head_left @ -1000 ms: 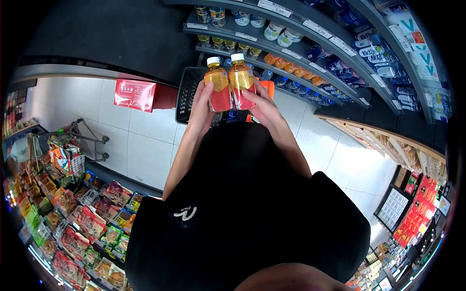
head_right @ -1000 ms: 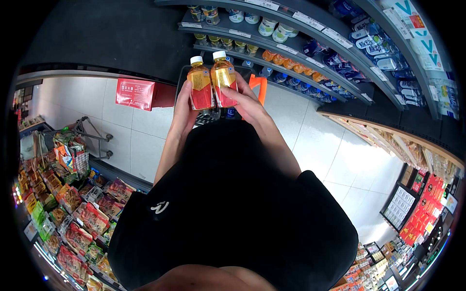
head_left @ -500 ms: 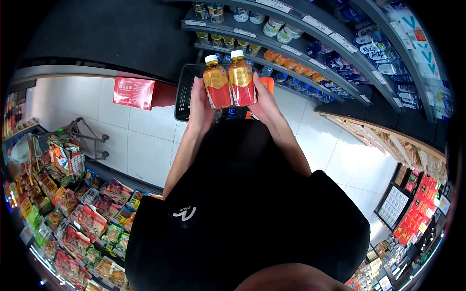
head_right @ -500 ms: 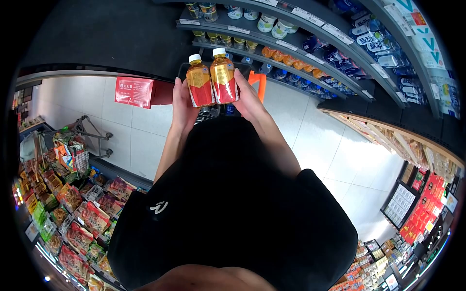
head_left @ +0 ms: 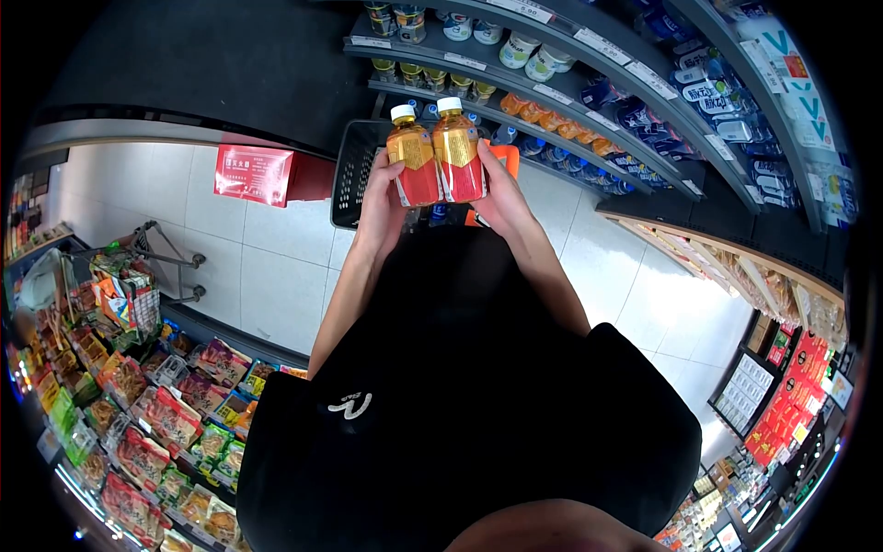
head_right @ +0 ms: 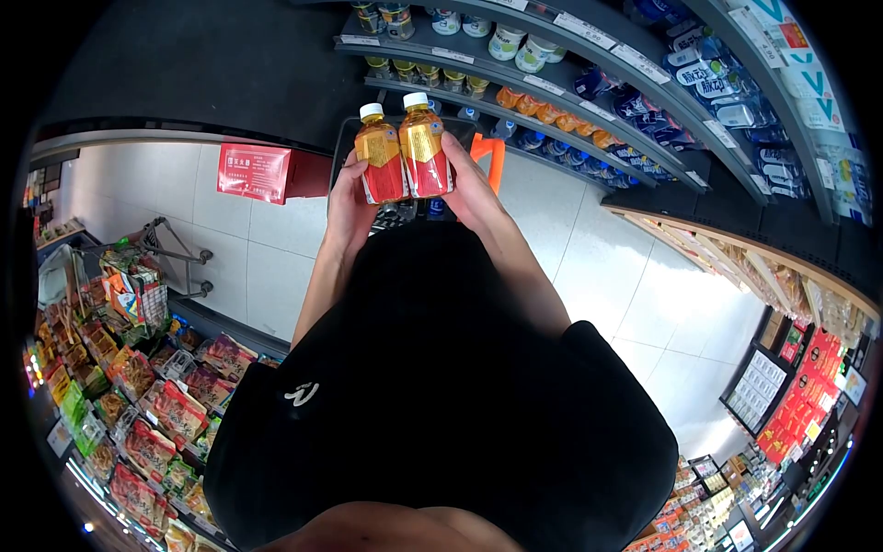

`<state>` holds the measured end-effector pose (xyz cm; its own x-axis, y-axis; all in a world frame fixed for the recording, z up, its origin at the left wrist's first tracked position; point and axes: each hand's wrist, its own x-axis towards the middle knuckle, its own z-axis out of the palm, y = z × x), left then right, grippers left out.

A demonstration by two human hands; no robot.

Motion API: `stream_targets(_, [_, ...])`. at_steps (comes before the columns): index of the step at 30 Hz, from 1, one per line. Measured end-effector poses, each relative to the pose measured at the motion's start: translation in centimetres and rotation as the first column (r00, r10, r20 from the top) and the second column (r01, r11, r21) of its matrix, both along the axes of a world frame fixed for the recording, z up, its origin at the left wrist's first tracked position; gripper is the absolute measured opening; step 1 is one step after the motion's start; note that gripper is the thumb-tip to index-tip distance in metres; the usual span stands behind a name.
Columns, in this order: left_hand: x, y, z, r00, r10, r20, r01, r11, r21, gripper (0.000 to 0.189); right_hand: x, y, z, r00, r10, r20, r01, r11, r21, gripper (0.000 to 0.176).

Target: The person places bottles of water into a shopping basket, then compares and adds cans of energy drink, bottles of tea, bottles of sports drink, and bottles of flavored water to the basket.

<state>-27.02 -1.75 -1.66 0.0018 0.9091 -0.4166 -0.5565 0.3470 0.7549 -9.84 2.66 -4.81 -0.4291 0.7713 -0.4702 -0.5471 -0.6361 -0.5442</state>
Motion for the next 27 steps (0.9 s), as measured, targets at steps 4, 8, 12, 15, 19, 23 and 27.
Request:
stream_targets(4, [0.0,-0.1,0.1,1.000,-0.004,0.008,0.004,1.000,0.010,0.056,-0.1,-0.1,0.0,1.000,0.005,0.009,-0.005,1.000,0.011,0.049])
stream_targets(8, [0.1,-0.1,0.3,0.999,0.020,-0.034,-0.020,1.000,-0.008,0.045,-0.1,-0.1,-0.1,1.000,0.000,0.022,0.000,1.000,-0.007,0.048])
stream_targets(12, [0.0,-0.1,0.5,0.997,0.016,-0.074,-0.017,1.000,-0.008,0.047,-0.2,-0.1,0.0,1.000,0.008,0.004,-0.008,1.000,-0.010,0.047])
stream_targets(15, [0.0,0.0,0.6,0.998,0.014,-0.067,-0.015,1.000,-0.016,0.050,-0.2,-0.1,0.3,1.000,0.009,0.008,-0.009,1.000,-0.008,0.047])
stream_targets(19, [0.0,0.0,1.1,0.997,0.005,-0.072,-0.007,0.999,-0.035,0.053,-0.2,0.0,0.1,1.000,0.006,-0.001,-0.006,1.000,0.009,0.046])
stream_targets(23, [-0.2,0.0,0.6,0.996,0.002,-0.089,-0.002,1.000,0.000,0.054,-0.2,-0.1,0.1,1.000,-0.004,-0.003,0.004,1.000,0.013,0.045])
stream_targets(27, [-0.2,-0.1,0.1,0.997,0.004,-0.073,-0.003,1.000,0.010,0.054,-0.2,-0.1,-0.1,1.000,-0.004,-0.005,0.004,1.000,0.016,0.045])
